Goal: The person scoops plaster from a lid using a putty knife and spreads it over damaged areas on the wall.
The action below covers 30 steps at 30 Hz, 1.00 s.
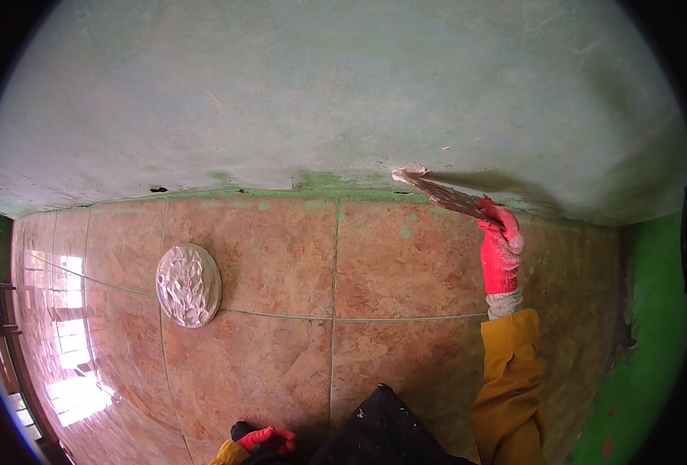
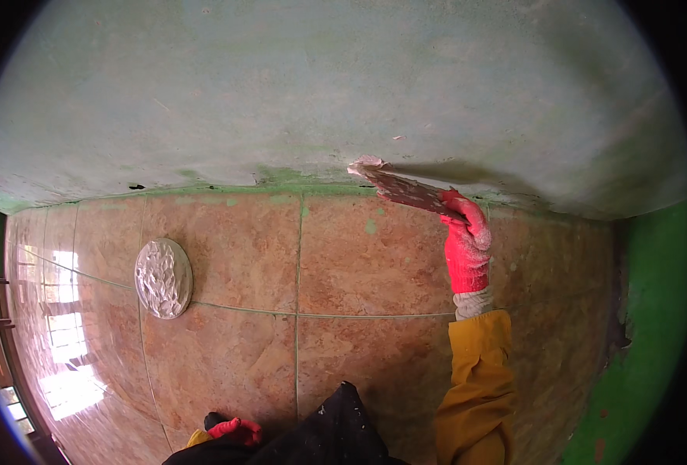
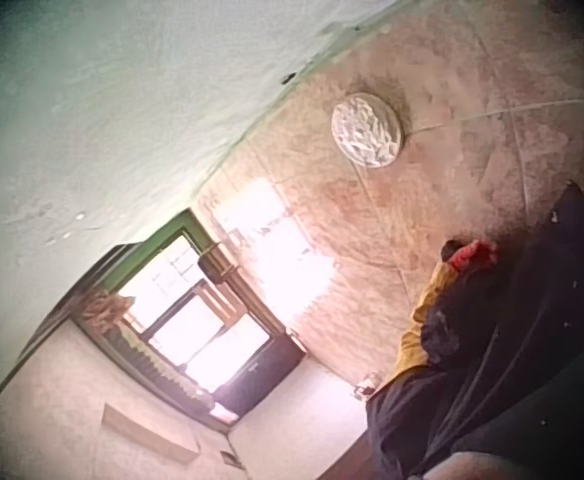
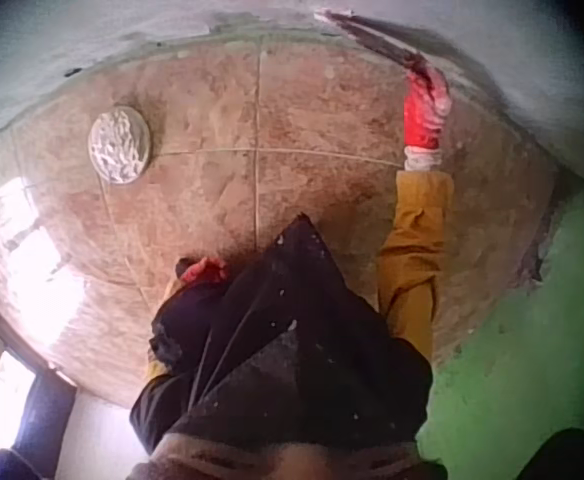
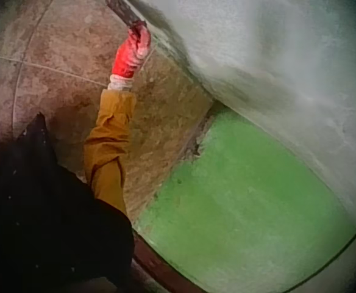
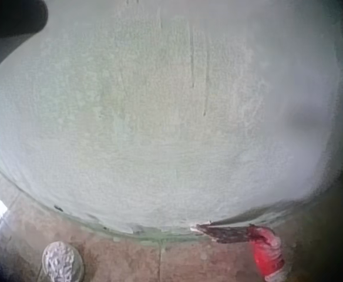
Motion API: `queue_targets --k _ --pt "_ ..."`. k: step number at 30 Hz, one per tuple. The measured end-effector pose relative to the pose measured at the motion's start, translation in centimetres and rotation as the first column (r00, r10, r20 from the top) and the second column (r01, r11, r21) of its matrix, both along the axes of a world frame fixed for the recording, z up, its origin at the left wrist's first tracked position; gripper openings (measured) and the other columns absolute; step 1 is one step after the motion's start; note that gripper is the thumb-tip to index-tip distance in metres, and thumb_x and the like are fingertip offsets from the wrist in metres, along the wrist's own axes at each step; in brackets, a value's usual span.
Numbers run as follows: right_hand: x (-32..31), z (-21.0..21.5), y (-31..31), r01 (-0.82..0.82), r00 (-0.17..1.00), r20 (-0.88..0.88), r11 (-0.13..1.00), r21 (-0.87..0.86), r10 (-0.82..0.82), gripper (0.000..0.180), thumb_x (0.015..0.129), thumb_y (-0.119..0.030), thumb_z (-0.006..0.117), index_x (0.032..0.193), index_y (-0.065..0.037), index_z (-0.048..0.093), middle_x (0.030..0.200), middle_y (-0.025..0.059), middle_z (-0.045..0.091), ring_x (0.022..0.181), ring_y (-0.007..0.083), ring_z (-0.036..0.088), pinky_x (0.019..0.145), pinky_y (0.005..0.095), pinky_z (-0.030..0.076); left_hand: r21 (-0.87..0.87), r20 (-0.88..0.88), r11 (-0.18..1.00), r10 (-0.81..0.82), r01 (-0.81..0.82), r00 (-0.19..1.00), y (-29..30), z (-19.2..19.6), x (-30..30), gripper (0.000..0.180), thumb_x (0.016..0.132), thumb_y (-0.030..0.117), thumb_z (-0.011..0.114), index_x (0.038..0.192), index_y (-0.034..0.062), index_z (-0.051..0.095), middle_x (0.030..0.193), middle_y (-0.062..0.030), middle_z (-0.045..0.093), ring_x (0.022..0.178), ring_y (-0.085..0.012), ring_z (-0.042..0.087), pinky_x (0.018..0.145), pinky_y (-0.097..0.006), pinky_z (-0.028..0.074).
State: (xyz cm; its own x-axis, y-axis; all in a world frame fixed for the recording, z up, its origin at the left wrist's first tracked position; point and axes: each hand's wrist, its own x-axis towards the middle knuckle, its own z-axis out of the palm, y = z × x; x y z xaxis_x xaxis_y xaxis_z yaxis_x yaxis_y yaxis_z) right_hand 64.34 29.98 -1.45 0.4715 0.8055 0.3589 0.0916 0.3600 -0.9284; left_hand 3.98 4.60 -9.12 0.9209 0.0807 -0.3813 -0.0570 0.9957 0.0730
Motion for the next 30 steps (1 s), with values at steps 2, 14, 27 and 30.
queue_targets --k 2,14,27,30 --pt "0.1 -0.1 0.2 -0.025 1.000 0.001 0.999 0.034 0.025 0.028 0.078 0.005 0.052 0.105 0.001 0.058 0.110 0.0150 0.059 0.096 0.0222 0.058 0.081 0.0305 0.047 -0.023 -0.011 1.000 0.002 -0.002 1.000 0.1 0.3 0.2 0.068 0.089 0.055 0.041 0.133 0.0034 0.038 0.124 -0.0135 0.051 0.112 -0.0220 0.050 0.095 -0.035 0.038" --pt "0.6 0.7 0.3 -0.068 0.993 0.106 0.993 0.093 0.058 0.023 0.084 -0.009 0.059 0.104 0.000 0.056 0.107 0.0177 0.060 0.105 0.0304 0.055 0.088 0.0385 0.046 -0.111 -0.029 0.994 0.001 -0.004 1.000 0.4 0.7 0.9 0.068 0.089 0.055 0.042 0.133 0.0035 0.038 0.124 -0.0134 0.051 0.112 -0.0220 0.050 0.095 -0.035 0.039" --pt "-1.0 5.3 -1.5 -0.132 0.950 0.306 0.970 0.204 0.065 0.028 0.083 -0.018 0.061 0.100 0.003 0.055 0.106 0.0187 0.060 0.104 0.0332 0.055 0.102 0.0509 0.031 -0.125 -0.062 0.992 0.013 -0.020 0.998 0.3 1.9 0.7 0.065 0.088 0.053 0.044 0.131 0.0034 0.041 0.123 -0.0134 0.051 0.111 -0.0229 0.050 0.095 -0.036 0.039" --pt "-0.8 3.9 -2.2 -0.148 0.950 0.298 0.976 0.160 0.095 0.027 0.082 -0.018 0.061 0.099 0.003 0.055 0.106 0.0184 0.060 0.103 0.0330 0.055 0.103 0.0510 0.031 -0.120 -0.065 0.993 0.015 -0.023 0.998 0.0 2.0 0.7 0.065 0.088 0.053 0.044 0.130 0.0034 0.041 0.123 -0.0133 0.051 0.111 -0.0231 0.050 0.094 -0.036 0.039"
